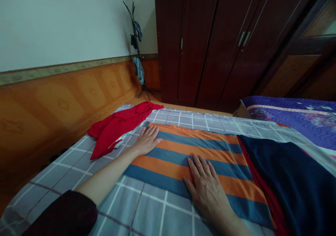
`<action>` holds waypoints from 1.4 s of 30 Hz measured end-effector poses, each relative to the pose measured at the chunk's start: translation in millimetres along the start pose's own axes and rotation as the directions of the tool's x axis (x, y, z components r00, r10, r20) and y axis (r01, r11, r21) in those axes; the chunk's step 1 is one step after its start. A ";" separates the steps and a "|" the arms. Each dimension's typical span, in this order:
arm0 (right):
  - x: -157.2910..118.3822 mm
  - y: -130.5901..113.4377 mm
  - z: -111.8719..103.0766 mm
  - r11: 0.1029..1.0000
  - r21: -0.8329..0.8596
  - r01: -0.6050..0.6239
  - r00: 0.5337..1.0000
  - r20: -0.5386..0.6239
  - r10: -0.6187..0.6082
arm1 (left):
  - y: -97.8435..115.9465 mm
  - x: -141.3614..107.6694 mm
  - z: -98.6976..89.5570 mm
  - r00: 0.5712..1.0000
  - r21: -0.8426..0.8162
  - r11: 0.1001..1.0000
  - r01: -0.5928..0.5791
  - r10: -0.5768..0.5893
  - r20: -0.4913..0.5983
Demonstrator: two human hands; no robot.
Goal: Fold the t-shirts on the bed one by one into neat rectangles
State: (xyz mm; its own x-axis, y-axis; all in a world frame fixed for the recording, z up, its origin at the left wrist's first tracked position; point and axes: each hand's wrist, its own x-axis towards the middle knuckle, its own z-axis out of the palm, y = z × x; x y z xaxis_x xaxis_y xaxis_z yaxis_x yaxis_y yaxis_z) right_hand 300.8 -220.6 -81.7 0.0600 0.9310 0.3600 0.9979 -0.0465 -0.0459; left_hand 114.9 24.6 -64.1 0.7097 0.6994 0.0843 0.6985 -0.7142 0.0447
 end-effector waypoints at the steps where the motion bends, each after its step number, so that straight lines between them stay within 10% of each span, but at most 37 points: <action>1: -0.1 0.0 0.4 1.000 0.007 -0.002 1.000 0.001 0.002 | -2.4 5.2 1.6 1.000 0.003 1.000 0.021 -0.021 0.001; 9: 0.9 -2.0 -12.0 0.996 0.070 -0.063 0.991 0.118 0.054 | -6.1 14.2 -21.9 0.983 0.025 0.987 0.161 -0.159 -0.088; 13: 1.7 -5.4 -18.0 0.986 0.129 -0.110 0.981 0.174 0.087 | 62.2 -4.3 -28.0 0.985 0.015 0.991 -0.134 0.135 -0.112; 15: 0.9 -6.5 -18.8 0.983 0.143 -0.111 0.980 0.177 0.085 | 98.1 -16.8 -18.8 0.921 -0.023 0.924 -0.381 0.377 -0.100; 18: -1.3 -1.6 -19.4 0.985 0.148 -0.091 0.984 0.165 0.067 | 126.3 -29.5 0.0 0.886 -0.069 0.884 -0.463 0.459 -0.068; 32: 8.7 66.7 -33.4 0.876 -0.171 -0.452 0.869 0.140 0.475 | 123.4 -30.3 2.0 0.914 -0.164 0.900 -0.404 0.404 -0.040; 42: 79.8 112.7 -43.1 0.721 -0.190 -0.667 0.701 0.171 0.693 | 119.6 -37.3 -7.4 0.740 -0.271 0.704 -0.656 0.670 -0.051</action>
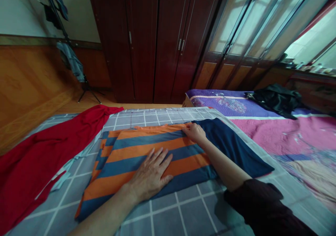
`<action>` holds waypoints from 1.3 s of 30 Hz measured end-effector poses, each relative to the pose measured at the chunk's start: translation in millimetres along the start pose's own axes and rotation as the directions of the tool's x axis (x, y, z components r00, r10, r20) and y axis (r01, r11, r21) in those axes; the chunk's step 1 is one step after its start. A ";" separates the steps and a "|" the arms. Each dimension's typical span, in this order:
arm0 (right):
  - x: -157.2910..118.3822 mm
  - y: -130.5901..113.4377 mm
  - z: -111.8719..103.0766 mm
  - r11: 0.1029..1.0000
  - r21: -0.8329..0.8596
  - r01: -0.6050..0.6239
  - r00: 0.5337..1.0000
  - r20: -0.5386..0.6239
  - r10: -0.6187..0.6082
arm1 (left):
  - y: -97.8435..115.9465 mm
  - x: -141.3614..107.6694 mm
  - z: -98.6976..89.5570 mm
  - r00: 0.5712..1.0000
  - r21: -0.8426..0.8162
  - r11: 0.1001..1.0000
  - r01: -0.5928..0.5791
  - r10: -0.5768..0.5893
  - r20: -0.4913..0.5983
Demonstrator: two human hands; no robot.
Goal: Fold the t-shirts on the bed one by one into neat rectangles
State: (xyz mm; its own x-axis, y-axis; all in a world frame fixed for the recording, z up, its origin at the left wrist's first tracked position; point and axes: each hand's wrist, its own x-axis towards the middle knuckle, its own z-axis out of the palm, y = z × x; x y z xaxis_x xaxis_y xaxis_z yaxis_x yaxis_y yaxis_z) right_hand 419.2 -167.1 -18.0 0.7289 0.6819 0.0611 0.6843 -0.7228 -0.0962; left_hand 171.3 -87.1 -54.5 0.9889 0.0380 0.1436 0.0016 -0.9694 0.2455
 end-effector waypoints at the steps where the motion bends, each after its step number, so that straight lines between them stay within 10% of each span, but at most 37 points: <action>1: 8.0 -1.4 1.2 1.000 -0.004 -0.024 1.000 0.009 0.024 | 0.0 0.0 0.2 1.000 -0.006 1.000 0.009 -0.009 0.006; 10: 15.2 -9.4 6.0 0.997 -0.079 -0.011 0.996 -0.092 0.004 | 0.2 0.4 0.7 1.000 -0.018 1.000 0.019 -0.019 0.014; 18: -17.3 -54.8 28.2 0.918 -0.063 0.392 0.916 -0.065 -0.396 | 1.8 0.0 3.3 0.999 0.011 1.000 0.025 -0.025 -0.031; 24: -10.6 -26.2 22.4 0.957 -0.069 0.282 0.956 -0.070 -0.286 | 1.6 0.4 1.3 1.000 0.033 0.999 0.017 -0.017 0.001; 30: -65.2 14.7 20.5 0.908 -0.066 0.415 0.910 0.007 -0.415 | 1.0 -0.3 2.0 1.000 0.027 1.000 0.008 -0.008 0.000; 34: -76.9 42.6 16.4 0.957 -0.101 0.270 0.961 -0.030 -0.275 | 0.0 -0.3 2.0 1.000 0.020 1.000 0.017 -0.016 -0.002; 39: -107.0 12.0 20.3 0.920 -0.076 0.384 0.920 -0.055 -0.388 | 2.9 0.1 1.4 1.000 0.019 0.999 0.025 -0.025 0.007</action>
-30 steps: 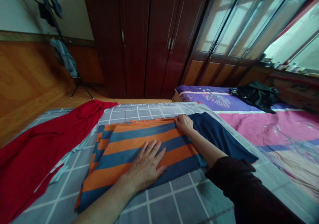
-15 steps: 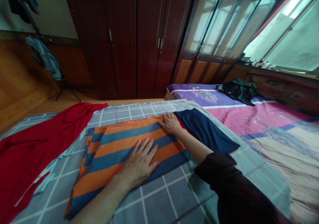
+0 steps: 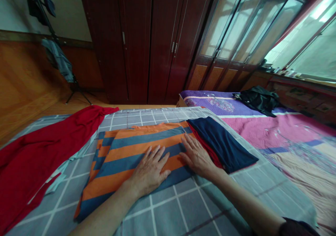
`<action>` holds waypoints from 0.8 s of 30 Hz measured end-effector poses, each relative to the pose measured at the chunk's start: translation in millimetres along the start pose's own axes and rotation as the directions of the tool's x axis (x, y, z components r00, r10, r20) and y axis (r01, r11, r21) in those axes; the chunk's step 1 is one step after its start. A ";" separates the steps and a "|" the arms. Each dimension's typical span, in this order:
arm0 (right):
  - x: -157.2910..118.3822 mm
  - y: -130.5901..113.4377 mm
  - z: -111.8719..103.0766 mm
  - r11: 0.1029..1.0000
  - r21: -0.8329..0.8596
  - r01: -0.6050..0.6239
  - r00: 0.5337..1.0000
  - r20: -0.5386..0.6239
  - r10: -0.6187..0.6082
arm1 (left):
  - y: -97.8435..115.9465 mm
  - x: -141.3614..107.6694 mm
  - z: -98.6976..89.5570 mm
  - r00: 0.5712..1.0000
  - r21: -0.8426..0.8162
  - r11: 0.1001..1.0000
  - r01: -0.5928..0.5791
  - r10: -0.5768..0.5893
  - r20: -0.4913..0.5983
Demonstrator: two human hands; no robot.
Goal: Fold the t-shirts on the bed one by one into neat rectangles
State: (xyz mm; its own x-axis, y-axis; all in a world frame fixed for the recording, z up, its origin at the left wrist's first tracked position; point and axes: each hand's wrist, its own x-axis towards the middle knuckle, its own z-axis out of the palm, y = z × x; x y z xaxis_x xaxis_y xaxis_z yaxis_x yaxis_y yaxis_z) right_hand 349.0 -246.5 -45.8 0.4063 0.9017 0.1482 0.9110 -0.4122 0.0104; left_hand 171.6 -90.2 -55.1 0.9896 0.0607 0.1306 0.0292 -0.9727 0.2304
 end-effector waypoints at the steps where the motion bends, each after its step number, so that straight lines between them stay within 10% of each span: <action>1: -4.8 -10.3 2.1 0.997 0.030 0.074 0.997 0.019 -0.074 | 0.2 -0.3 -0.1 1.000 -0.002 1.000 0.005 -0.005 0.002; 4: -16.3 -17.9 8.8 0.991 0.058 0.118 0.991 0.059 -0.122 | -5.1 -3.0 -1.8 0.998 -0.005 0.998 0.055 -0.055 0.021; 10: -28.8 4.1 8.8 0.980 -0.021 -0.200 0.979 -0.040 0.199 | -42.1 -9.1 -9.1 0.942 0.072 0.941 0.331 -0.334 0.030; 16: -36.4 -37.2 7.7 0.989 0.102 0.107 0.994 -0.004 -0.107 | -54.6 -12.4 -9.5 0.928 0.104 0.923 0.371 -0.374 0.005; 21: -47.6 4.1 0.6 0.946 0.271 -0.179 0.960 -0.162 0.228 | -66.8 -49.5 -11.0 0.920 0.151 0.909 0.389 -0.392 -0.006; 24: -76.5 10.7 -12.5 0.754 0.631 -0.181 0.877 -0.243 0.414 | -84.0 -81.1 -9.5 0.921 0.148 0.909 0.389 -0.379 -0.091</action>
State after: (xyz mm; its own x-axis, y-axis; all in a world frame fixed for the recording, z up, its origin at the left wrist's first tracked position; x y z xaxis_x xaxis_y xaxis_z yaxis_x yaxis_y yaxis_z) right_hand 326.7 -321.5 -44.7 0.7161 0.5887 0.3751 0.6584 -0.3913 -0.6429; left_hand 87.6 -11.3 -75.9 0.8874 0.4450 0.1203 0.4323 -0.8940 0.1178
